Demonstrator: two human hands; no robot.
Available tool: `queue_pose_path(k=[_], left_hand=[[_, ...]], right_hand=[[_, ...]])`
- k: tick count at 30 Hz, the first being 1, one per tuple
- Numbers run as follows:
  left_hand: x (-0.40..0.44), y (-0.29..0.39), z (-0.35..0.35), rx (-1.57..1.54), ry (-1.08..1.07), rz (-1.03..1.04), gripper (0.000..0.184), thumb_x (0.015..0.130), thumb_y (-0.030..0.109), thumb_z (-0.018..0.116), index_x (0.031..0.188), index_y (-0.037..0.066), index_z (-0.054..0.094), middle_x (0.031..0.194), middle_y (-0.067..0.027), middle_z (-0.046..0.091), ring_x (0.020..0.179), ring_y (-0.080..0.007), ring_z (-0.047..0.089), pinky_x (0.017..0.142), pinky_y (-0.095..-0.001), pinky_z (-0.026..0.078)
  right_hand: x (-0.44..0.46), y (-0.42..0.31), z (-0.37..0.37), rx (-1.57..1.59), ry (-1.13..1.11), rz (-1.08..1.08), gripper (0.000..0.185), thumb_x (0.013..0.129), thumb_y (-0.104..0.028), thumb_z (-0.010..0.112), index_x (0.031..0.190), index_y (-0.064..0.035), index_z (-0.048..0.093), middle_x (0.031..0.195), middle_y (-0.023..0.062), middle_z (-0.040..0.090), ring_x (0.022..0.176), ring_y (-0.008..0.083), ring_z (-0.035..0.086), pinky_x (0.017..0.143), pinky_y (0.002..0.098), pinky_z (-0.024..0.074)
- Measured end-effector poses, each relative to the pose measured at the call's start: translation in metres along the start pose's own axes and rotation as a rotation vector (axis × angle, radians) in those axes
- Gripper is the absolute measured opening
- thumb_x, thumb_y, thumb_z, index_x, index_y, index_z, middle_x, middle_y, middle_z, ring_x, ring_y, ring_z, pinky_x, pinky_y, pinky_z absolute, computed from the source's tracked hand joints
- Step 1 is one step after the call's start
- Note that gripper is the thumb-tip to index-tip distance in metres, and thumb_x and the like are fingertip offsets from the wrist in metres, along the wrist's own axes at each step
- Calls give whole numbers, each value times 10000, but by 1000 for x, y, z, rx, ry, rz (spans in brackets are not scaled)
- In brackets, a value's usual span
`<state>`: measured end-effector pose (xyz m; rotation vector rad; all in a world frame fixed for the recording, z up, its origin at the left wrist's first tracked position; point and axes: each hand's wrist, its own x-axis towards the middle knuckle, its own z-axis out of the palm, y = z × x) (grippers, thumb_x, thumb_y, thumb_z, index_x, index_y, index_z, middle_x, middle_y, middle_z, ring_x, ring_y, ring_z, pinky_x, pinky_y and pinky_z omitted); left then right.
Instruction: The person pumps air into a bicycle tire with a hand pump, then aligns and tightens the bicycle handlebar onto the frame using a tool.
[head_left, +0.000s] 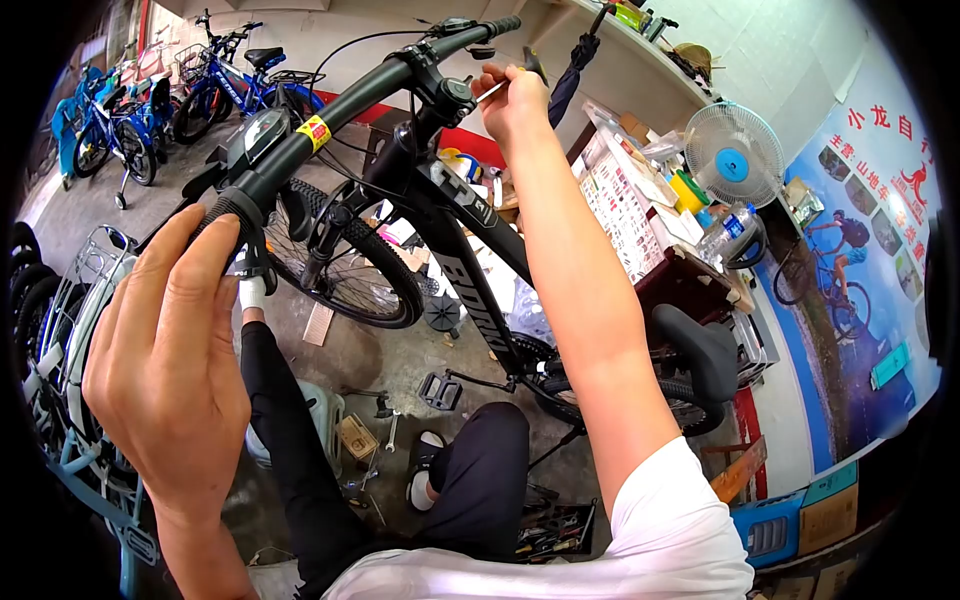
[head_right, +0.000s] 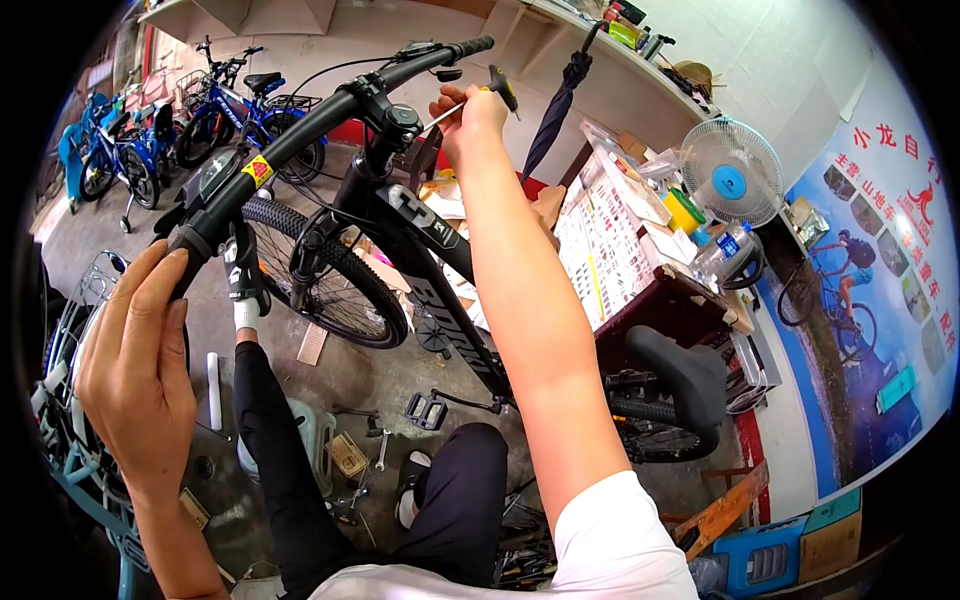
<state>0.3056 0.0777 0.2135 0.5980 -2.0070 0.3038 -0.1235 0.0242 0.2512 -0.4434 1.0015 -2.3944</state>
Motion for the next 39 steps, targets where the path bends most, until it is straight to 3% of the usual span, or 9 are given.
queue_pose_path(k=[3, 12, 23, 26, 29, 33, 35, 36, 39], left_hand=[[1, 0, 0, -1, 6, 3, 263, 911, 11, 689, 1164, 60, 742, 1167, -126, 749, 905, -279, 736, 759, -349, 560], [-1, 0, 1, -31, 20, 4, 264, 903, 14, 698, 1161, 52, 741, 1166, -128, 750, 930, -287, 736, 788, -353, 559], [-2, -1, 0, -21, 19, 8, 276, 905, 21, 700, 1174, 61, 742, 1170, -121, 750, 955, -288, 736, 811, -358, 564], [-2, 0, -1, 12, 14, 0, 271, 911, 12, 685, 1170, 62, 747, 1169, -125, 749, 963, -291, 735, 824, -361, 563], [-3, 2, -1, 18, -9, -26, 265, 916, 0, 669, 1160, 59, 751, 1167, -131, 748, 972, -297, 734, 835, -363, 562], [-1, 3, 1, -16, 5, -43, 259, 916, -9, 657, 1149, 45, 754, 1156, -141, 751, 993, -300, 734, 849, -369, 560], [-1, 3, 2, -34, 8, -63, 255, 917, -7, 654, 1145, 41, 755, 1152, -143, 753, 1000, -301, 734, 854, -372, 559], [-1, 3, 2, -19, 13, -50, 254, 916, -6, 650, 1143, 38, 756, 1152, -142, 753, 1000, -300, 735, 855, -373, 559], [-1, 1, 1, 5, 11, -32, 257, 915, -7, 640, 1141, 32, 755, 1150, -143, 754, 999, -302, 737, 856, -372, 559]], right_hand=[[10, 6, -19, -72, -43, -10, 56, 1044, -127, 445, 1043, -83, 480, 941, 187, 721, 659, 186, 568, 601, 356, 468], [0, 17, -35, -331, -50, -47, 107, 981, -206, 632, 931, -117, 601, 780, 38, 644, 605, 125, 551, 618, 330, 472], [-20, 19, -52, -381, -80, 34, 303, 986, -359, 638, 874, -80, 604, 703, 8, 572, 577, 125, 530, 574, 311, 459], [9, 16, -78, -786, 131, -431, 413, 972, -403, 553, 808, -47, 682, 629, 68, 609, 588, 181, 565, 587, 385, 461], [3, -13, -65, -1185, 325, -738, 441, 952, -431, 563, 977, -26, 739, 889, 145, 759, 850, 290, 721, 771, 450, 509], [71, -22, -66, -1279, 227, -708, 505, 934, -468, 579, 1116, -19, 722, 1046, 194, 758, 994, 336, 714, 865, 442, 504], [93, -19, -63, -1312, 31, -502, 482, 939, -450, 645, 1068, 11, 704, 890, 67, 695, 743, 202, 604, 703, 372, 475], [93, -21, -58, -1286, -56, -281, 475, 912, -468, 672, 1068, -21, 718, 859, 58, 688, 716, 169, 588, 679, 331, 468], [88, -20, -49, -1245, -96, -268, 459, 888, -486, 694, 1001, -43, 721, 820, 46, 668, 692, 136, 568, 638, 292, 433]])
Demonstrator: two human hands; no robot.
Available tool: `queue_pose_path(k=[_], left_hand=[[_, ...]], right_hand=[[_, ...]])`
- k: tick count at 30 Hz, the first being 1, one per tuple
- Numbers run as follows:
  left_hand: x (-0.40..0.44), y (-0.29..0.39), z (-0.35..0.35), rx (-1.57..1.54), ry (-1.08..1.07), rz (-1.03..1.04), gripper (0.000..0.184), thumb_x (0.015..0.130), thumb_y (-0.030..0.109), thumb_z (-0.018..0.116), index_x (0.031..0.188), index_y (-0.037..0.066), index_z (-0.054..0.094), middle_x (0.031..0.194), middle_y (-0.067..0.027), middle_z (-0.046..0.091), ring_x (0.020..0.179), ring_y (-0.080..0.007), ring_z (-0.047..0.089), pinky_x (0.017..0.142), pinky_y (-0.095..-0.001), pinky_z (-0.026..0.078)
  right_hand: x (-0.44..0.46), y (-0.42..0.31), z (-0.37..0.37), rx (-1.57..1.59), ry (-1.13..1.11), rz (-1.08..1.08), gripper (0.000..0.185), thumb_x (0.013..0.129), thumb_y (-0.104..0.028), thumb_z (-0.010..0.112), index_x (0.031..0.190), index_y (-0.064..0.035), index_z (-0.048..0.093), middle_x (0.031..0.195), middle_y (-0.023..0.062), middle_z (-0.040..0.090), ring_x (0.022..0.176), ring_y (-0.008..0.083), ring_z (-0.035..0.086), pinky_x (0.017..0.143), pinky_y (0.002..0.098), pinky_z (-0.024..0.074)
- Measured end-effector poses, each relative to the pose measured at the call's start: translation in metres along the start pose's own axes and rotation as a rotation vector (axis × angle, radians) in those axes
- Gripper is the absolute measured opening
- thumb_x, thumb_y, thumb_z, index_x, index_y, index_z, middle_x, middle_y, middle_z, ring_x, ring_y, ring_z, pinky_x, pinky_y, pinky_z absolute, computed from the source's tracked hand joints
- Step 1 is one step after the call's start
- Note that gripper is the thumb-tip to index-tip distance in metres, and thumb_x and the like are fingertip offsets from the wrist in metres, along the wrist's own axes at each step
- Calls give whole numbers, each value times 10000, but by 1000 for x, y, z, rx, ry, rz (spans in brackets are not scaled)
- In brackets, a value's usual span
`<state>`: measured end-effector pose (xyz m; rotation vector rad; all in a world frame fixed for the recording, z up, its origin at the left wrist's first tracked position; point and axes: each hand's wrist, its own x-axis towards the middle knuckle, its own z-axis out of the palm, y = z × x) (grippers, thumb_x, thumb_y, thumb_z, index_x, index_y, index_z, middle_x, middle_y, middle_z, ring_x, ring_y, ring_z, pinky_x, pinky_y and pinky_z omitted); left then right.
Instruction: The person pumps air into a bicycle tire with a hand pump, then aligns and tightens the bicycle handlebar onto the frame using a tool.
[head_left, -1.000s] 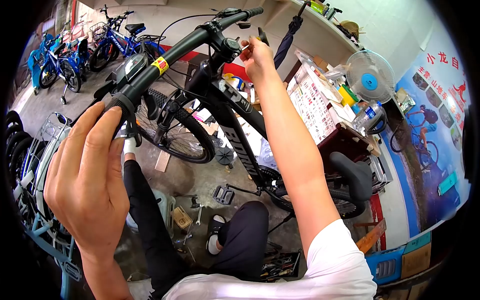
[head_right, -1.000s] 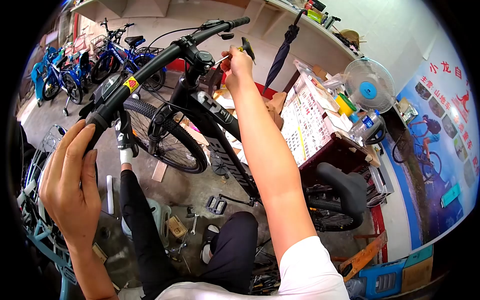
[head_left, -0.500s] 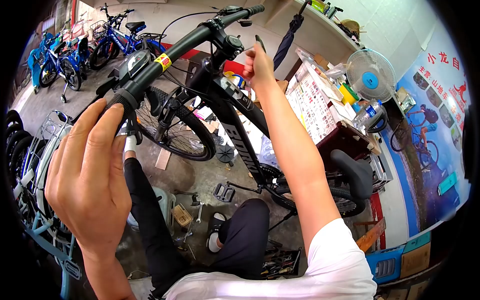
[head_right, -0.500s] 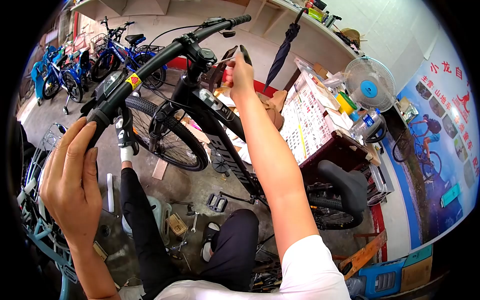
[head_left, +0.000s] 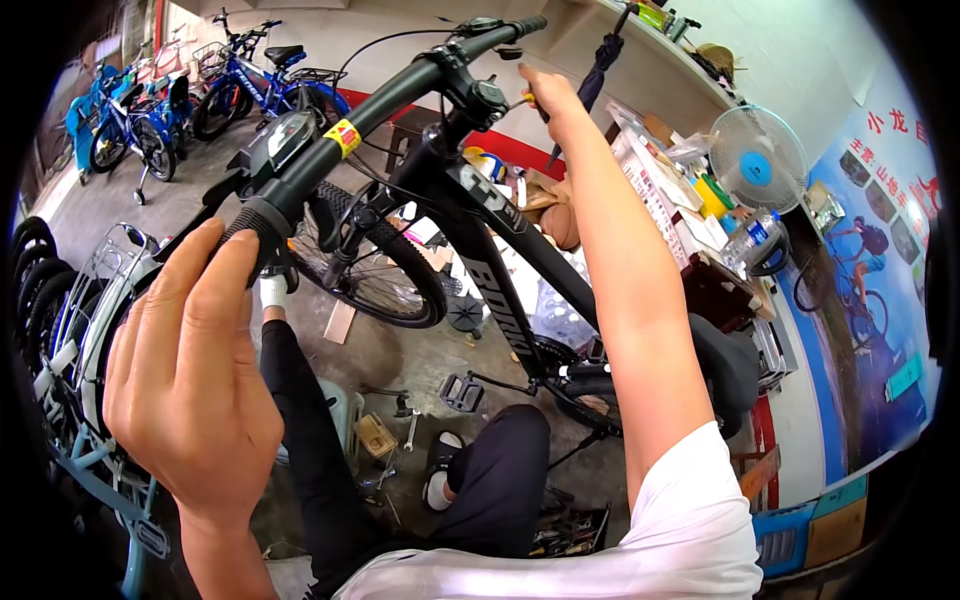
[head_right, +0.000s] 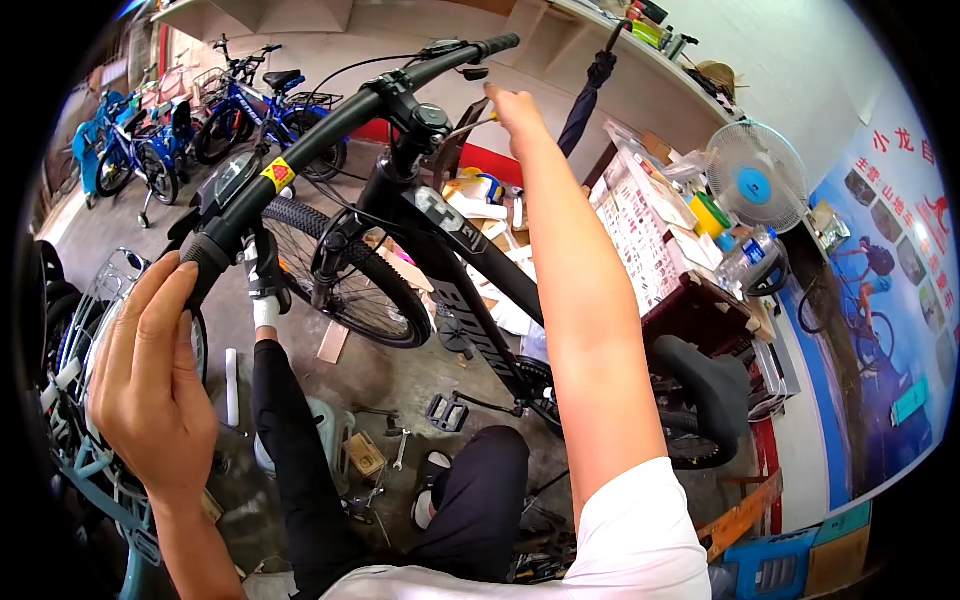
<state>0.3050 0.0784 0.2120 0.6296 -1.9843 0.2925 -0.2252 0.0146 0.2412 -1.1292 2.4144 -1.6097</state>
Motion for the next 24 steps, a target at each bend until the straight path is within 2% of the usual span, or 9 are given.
queue_pose_path(k=[2, 6, 8, 13, 17, 18, 20, 22, 24], left_hand=[[0, -1, -1, 9, -7, 10, 261, 915, -10, 634, 1142, 30, 754, 1148, -145, 755, 998, -304, 737, 857, -371, 559], [1, 1, 2, -23, 1, 9, 261, 919, -28, 609, 1136, 11, 748, 1127, -161, 756, 987, -310, 742, 851, -373, 566], [0, 0, 4, -16, 30, 0, 247, 931, -30, 601, 1128, 3, 746, 1125, -164, 757, 980, -306, 746, 850, -369, 570], [-3, -2, 3, -15, 39, 1, 235, 935, -33, 600, 1121, -4, 741, 1124, -168, 756, 990, -312, 745, 867, -372, 571], [-2, -4, 0, -24, 18, 26, 235, 931, -31, 604, 1123, -10, 737, 1120, -173, 756, 1001, -317, 741, 875, -382, 567], [-2, -5, 0, -34, 17, 26, 236, 929, -32, 603, 1123, -11, 737, 1118, -175, 755, 1003, -319, 740, 876, -384, 565], [-1, -4, 1, -38, 20, 20, 234, 928, -33, 604, 1120, -12, 736, 1116, -177, 755, 1000, -321, 740, 874, -384, 565], [-2, -4, 1, -40, 18, 12, 233, 926, -34, 605, 1117, -14, 736, 1113, -178, 755, 997, -323, 740, 872, -384, 565], [-1, -4, 1, -43, 26, 11, 230, 921, -32, 610, 1111, -14, 737, 1105, -179, 756, 982, -327, 741, 866, -383, 565]], right_hand=[[-4, -7, -1, 158, 146, 64, 356, 853, -425, 750, 938, -80, 724, 799, 32, 666, 683, 131, 582, 602, 282, 396], [-6, -22, -4, 443, 234, 13, 266, 847, -344, 764, 931, -93, 739, 813, 8, 677, 710, 123, 608, 643, 279, 414], [-11, -32, -5, 473, 245, -1, 310, 813, -267, 738, 904, 29, 724, 864, 96, 680, 803, 191, 605, 734, 355, 466], [-7, -36, 2, 624, 226, -108, 319, 812, -327, 760, 885, -20, 718, 862, 58, 667, 787, 171, 569, 744, 329, 425], [-4, -35, 7, 836, 260, -73, 266, 845, -378, 735, 818, -129, 646, 717, 6, 598, 630, 137, 550, 575, 295, 403], [-5, -31, 7, 838, 259, -74, 266, 845, -378, 735, 818, -129, 646, 717, 6, 598, 630, 137, 550, 575, 295, 403], [-6, -23, 11, 1096, 244, -42, 310, 873, -408, 693, 765, -132, 602, 696, 17, 581, 628, 197, 548, 573, 328, 412], [-3, -15, 13, 1193, 214, -73, 313, 874, -454, 683, 751, -194, 557, 677, -12, 549, 636, 181, 515, 676, 377, 387], [-2, -11, 17, 1353, 260, -31, 304, 890, -433, 701, 750, -213, 547, 675, -25, 540, 642, 167, 512, 701, 395, 366]])
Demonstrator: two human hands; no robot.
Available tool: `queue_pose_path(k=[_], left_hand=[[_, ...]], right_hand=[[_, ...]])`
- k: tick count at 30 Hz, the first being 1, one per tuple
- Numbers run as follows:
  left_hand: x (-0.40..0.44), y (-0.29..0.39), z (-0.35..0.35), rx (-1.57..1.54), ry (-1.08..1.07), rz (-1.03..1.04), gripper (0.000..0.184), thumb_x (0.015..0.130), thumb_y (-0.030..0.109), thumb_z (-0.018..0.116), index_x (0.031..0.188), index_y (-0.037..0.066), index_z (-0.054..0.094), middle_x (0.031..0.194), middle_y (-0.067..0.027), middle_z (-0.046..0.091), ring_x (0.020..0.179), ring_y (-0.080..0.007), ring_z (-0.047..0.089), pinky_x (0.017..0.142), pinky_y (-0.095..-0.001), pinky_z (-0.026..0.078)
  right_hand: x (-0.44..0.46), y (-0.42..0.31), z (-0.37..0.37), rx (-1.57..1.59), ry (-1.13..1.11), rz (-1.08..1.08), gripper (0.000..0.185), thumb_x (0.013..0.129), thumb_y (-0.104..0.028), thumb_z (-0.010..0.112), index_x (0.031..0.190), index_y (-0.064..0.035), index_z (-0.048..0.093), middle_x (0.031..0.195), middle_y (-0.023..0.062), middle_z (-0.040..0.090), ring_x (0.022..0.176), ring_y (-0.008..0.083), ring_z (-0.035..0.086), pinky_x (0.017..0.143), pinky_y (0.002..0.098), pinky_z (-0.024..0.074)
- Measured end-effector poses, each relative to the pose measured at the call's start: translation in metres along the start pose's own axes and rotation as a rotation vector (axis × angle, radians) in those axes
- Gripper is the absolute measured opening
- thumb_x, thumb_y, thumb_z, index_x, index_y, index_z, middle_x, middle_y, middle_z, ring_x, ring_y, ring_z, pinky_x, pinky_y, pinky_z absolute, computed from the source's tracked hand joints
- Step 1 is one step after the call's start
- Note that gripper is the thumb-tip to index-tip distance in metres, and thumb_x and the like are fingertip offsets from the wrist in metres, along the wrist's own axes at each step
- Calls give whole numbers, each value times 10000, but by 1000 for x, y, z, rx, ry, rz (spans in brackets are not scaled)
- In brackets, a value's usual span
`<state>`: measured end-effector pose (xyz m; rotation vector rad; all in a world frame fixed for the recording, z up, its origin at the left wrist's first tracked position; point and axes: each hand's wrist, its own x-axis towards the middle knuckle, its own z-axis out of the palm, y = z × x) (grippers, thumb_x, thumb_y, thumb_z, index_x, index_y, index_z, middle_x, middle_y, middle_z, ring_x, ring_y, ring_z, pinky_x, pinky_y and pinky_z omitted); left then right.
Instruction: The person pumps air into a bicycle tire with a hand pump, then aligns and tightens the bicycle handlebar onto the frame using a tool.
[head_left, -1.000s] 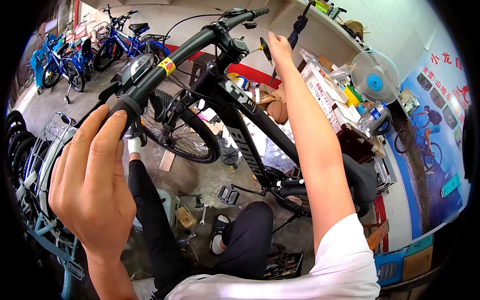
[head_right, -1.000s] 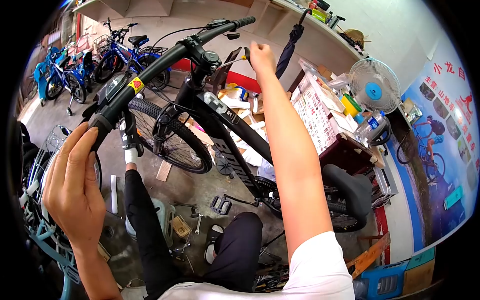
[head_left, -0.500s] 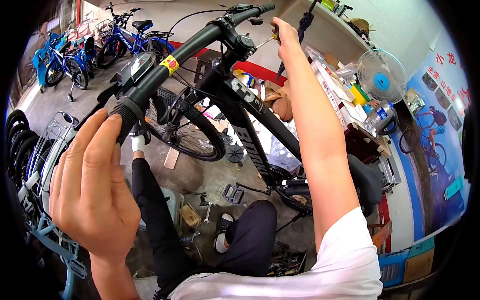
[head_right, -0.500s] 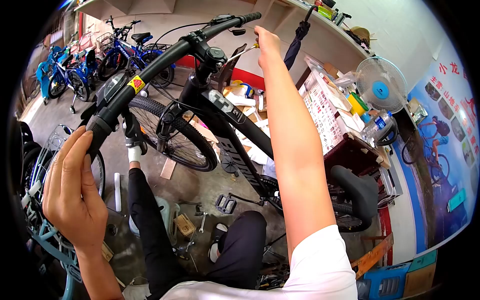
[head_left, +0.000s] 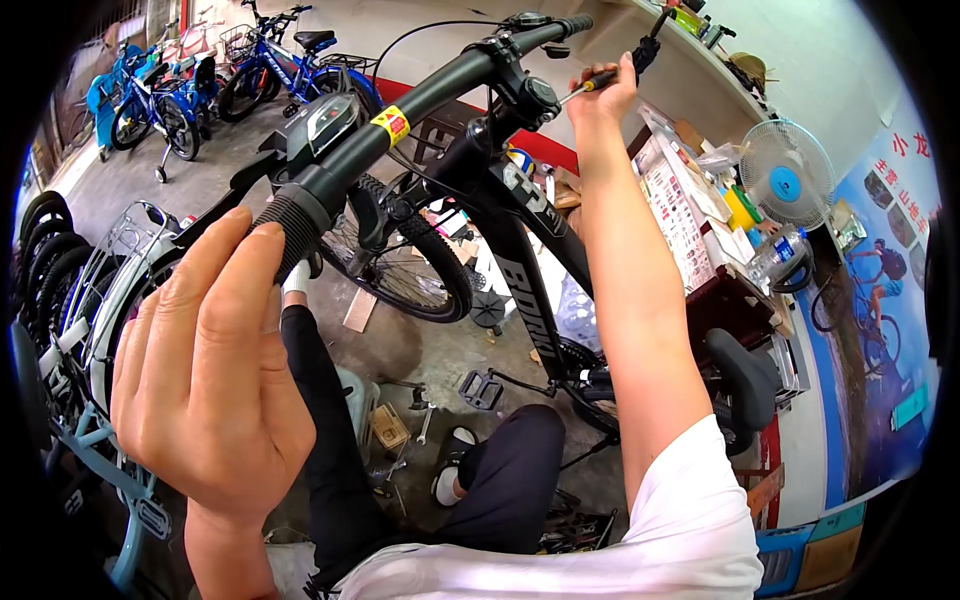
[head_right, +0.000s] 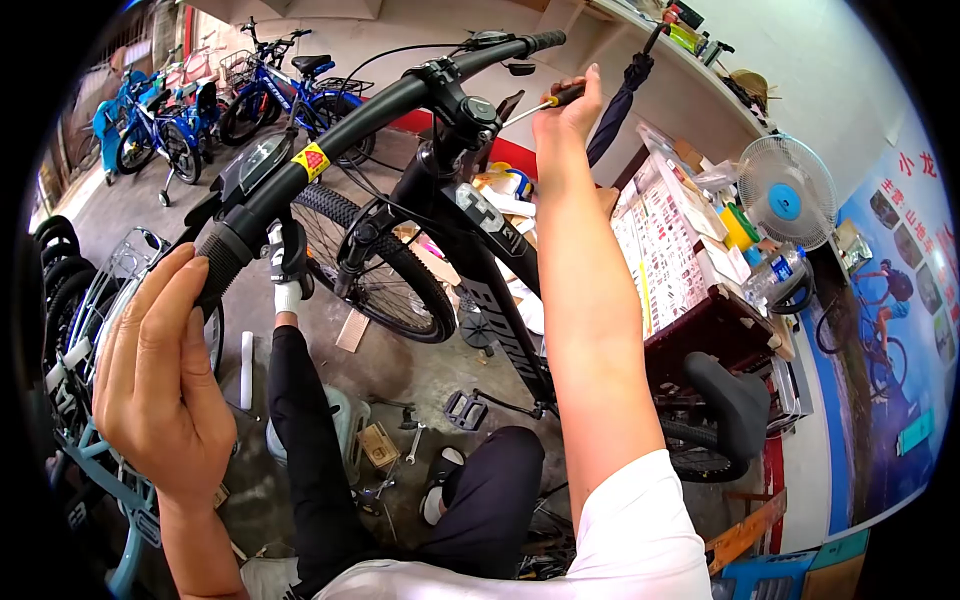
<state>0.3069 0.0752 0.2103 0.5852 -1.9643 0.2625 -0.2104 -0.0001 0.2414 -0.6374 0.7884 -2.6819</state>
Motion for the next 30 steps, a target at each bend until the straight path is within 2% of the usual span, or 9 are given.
queue_pose_path(k=[6, 12, 14, 15, 16, 20, 25, 27, 30], left_hand=[[0, -2, 1, 15, 1, 12, 218, 913, -13, 627, 1100, -17, 739, 1092, -177, 759, 927, -322, 743, 827, -374, 566], [0, -5, 3, -3, 20, 23, 225, 912, -17, 629, 1111, -15, 735, 1099, -181, 758, 935, -323, 742, 827, -376, 562], [0, -4, 4, -28, 39, 37, 230, 911, -21, 628, 1115, -14, 734, 1103, -182, 756, 941, -324, 741, 828, -379, 561], [0, -3, 3, -20, 22, 32, 235, 910, -26, 627, 1120, -17, 731, 1107, -187, 755, 947, -327, 741, 829, -382, 560], [0, -3, 1, -10, 8, 23, 240, 909, -30, 625, 1125, -20, 729, 1112, -191, 753, 952, -331, 741, 830, -386, 559], [2, -3, 0, -13, -1, 25, 217, 919, -16, 624, 1115, -35, 718, 1113, -195, 745, 928, -334, 734, 806, -386, 554], [-1, -6, 1, -32, 16, 19, 211, 935, 17, 625, 1121, -30, 714, 1122, -189, 741, 918, -331, 728, 785, -380, 542], [-2, -4, 0, -25, 8, 6, 213, 936, 20, 625, 1123, -31, 714, 1124, -188, 741, 915, -329, 727, 785, -381, 543], [-1, -5, 1, -24, 13, 11, 211, 937, 21, 625, 1121, -34, 713, 1116, -187, 744, 892, -326, 725, 782, -378, 546]], right_hand=[[-5, 18, -16, -227, 107, 99, 248, 952, -297, 709, 825, -168, 540, 714, -7, 516, 648, 189, 528, 670, 405, 424], [-17, 14, -35, -399, 92, 190, 379, 1004, -435, 595, 863, -91, 668, 809, 94, 643, 736, 215, 596, 741, 455, 444], [-33, -5, -30, -962, 112, 213, 524, 964, -559, 602, 895, -50, 708, 816, 109, 655, 762, 197, 606, 744, 456, 438], [-21, -2, -40, -1206, 167, 78, 651, 921, -670, 583, 919, -35, 726, 837, 129, 663, 794, 189, 608, 757, 465, 437], [-12, -6, -43, -1396, 122, 51, 686, 918, -709, 549, 929, -41, 699, 800, 127, 662, 733, 185, 630, 676, 418, 495], [-34, -29, -31, -1155, -31, 448, 669, 952, -696, 481, 1028, -59, 673, 713, 108, 681, 530, 166, 607, 473, 313, 508], [-17, -25, -42, -1047, -149, 470, 487, 995, -501, 455, 1090, -67, 654, 738, 117, 694, 578, 173, 639, 531, 323, 544], [-11, -24, -44, -905, -162, 426, 402, 983, -416, 493, 1097, -54, 625, 805, 179, 712, 637, 205, 691, 583, 353, 590], [-13, -17, -48, -560, -171, 388, 331, 987, -312, 534, 1172, -38, 508, 1081, 319, 687, 888, 370, 738, 816, 484, 618]])
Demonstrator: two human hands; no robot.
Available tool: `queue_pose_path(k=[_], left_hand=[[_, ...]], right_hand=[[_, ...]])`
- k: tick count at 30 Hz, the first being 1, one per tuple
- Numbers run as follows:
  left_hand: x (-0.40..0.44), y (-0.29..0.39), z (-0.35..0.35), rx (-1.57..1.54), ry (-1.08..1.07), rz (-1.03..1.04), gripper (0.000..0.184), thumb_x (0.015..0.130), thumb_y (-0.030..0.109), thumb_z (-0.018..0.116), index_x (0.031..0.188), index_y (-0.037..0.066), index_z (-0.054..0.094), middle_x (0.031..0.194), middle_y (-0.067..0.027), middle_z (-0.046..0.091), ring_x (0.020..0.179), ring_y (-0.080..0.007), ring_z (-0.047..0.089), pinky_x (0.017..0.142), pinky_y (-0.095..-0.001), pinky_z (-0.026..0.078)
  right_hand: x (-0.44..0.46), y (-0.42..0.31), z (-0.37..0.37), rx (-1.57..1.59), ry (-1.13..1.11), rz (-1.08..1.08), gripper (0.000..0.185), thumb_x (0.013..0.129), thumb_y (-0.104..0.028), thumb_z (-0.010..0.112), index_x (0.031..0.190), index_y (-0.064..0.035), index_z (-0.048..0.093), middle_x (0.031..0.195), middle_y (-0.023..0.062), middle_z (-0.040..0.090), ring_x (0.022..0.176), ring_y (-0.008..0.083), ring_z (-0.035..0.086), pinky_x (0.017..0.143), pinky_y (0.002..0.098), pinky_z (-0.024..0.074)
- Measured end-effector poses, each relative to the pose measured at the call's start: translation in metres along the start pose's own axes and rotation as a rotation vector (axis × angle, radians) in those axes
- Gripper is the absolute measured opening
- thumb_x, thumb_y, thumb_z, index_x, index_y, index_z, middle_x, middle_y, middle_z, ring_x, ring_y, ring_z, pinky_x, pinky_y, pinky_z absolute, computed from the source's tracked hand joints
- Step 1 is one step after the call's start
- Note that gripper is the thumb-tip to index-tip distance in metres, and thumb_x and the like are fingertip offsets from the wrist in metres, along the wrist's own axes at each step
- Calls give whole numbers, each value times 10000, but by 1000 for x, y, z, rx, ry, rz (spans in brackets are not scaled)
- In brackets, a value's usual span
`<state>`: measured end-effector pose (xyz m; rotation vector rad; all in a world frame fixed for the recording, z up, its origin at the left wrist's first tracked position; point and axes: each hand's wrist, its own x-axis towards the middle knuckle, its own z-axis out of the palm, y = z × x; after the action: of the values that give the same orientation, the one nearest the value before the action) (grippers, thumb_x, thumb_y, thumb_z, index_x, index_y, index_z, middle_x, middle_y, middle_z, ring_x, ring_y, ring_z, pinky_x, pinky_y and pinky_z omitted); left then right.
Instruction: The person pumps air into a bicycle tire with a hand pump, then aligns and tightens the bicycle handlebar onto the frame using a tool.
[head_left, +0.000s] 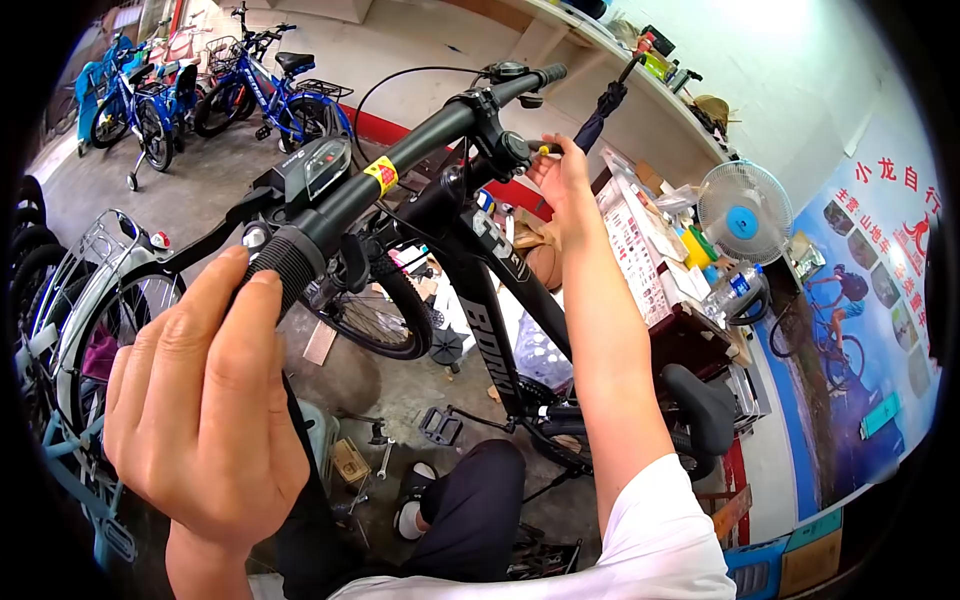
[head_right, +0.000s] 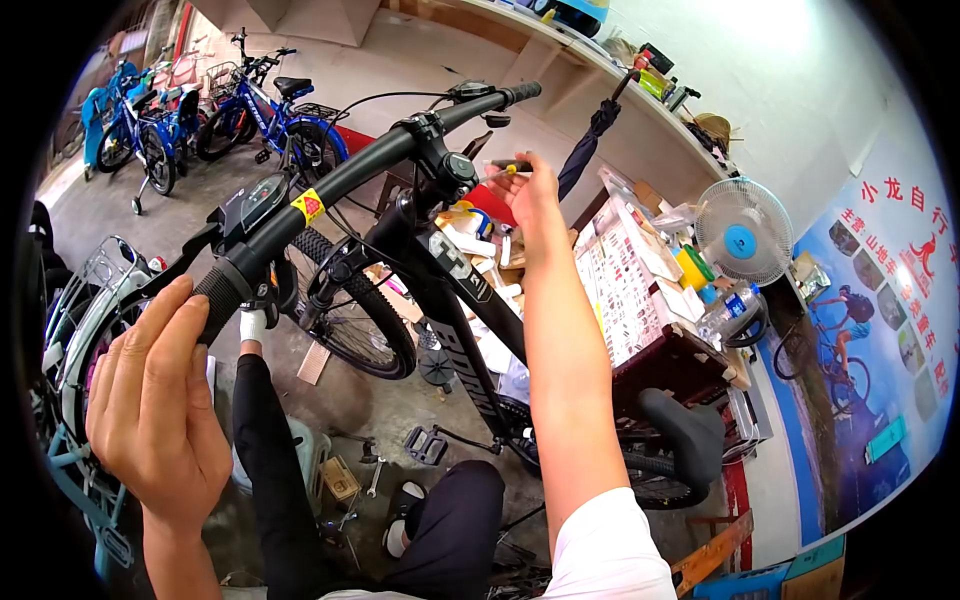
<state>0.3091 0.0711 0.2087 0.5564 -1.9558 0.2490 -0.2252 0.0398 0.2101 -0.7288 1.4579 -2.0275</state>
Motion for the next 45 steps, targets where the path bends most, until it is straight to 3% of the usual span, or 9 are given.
queue_pose_path(k=[6, 10, 16, 19, 23, 27, 30, 37, 45], left_hand=[[0, -1, 2, -8, 30, 6, 202, 933, 5, 624, 1110, -34, 714, 1099, -188, 750, 874, -327, 725, 773, -378, 547], [1, -1, 2, -7, 30, 13, 196, 936, 1, 619, 1104, -38, 712, 1096, -192, 749, 873, -329, 725, 772, -383, 550], [0, -1, 1, -5, 25, 16, 192, 937, -2, 611, 1098, -36, 710, 1092, -200, 746, 875, -332, 726, 771, -386, 553], [1, -1, 2, -9, 29, 15, 195, 935, -2, 611, 1099, -37, 710, 1092, -202, 746, 877, -333, 726, 771, -388, 555], [1, -2, 0, 6, 19, 15, 195, 932, -4, 614, 1099, -35, 710, 1098, -199, 746, 888, -335, 730, 774, -387, 557], [3, 0, 2, 14, 13, 12, 198, 935, -15, 607, 1101, -32, 714, 1098, -196, 753, 931, -325, 742, 798, -381, 561], [1, -2, 2, 8, 25, 11, 204, 934, -21, 606, 1105, -33, 716, 1093, -193, 755, 936, -321, 742, 816, -382, 563], [1, -2, -1, 7, 0, 29, 236, 895, -47, 619, 1110, -29, 715, 1110, -190, 751, 943, -331, 740, 829, -386, 567], [0, -1, -2, 18, -28, 39, 242, 898, 5, 644, 1130, -20, 708, 1128, -184, 746, 935, -335, 735, 824, -398, 569]], right_hand=[[9, 20, 16, 650, -33, -233, 218, 1052, -251, 431, 1158, -67, 480, 1208, 337, 634, 1043, 419, 712, 999, 583, 551], [12, 36, 23, 862, 10, -342, 238, 1103, -289, 359, 1138, -85, 476, 1184, 255, 683, 1066, 384, 714, 991, 565, 568], [5, 30, 22, 968, -64, -312, 604, 1117, -382, 210, 1327, 61, 562, 1210, 210, 699, 1029, 298, 717, 1011, 452, 569], [-9, 27, 7, 821, -278, -234, 514, 1078, -310, 298, 1349, 29, 574, 1253, 165, 703, 1058, 265, 682, 1032, 450, 501], [-2, -11, -28, 189, -151, -79, 452, 914, -176, 422, 1278, -32, 650, 1210, 140, 723, 928, 227, 640, 960, 433, 484], [-5, -53, -5, -267, -44, -56, 410, 964, -450, 513, 1096, -93, 664, 865, 10, 627, 785, 167, 605, 759, 401, 525], [-10, -53, 21, -490, 192, -267, 426, 864, -535, 799, 903, -137, 650, 719, -30, 564, 650, 105, 532, 662, 300, 481], [14, -12, 23, 84, 58, -421, 407, 868, -449, 838, 832, -129, 589, 678, -30, 502, 573, 109, 455, 579, 297, 430], [28, -7, 18, -121, 31, -195, 233, 892, -184, 794, 867, -79, 587, 729, 19, 540, 583, 147, 493, 580, 333, 455]])
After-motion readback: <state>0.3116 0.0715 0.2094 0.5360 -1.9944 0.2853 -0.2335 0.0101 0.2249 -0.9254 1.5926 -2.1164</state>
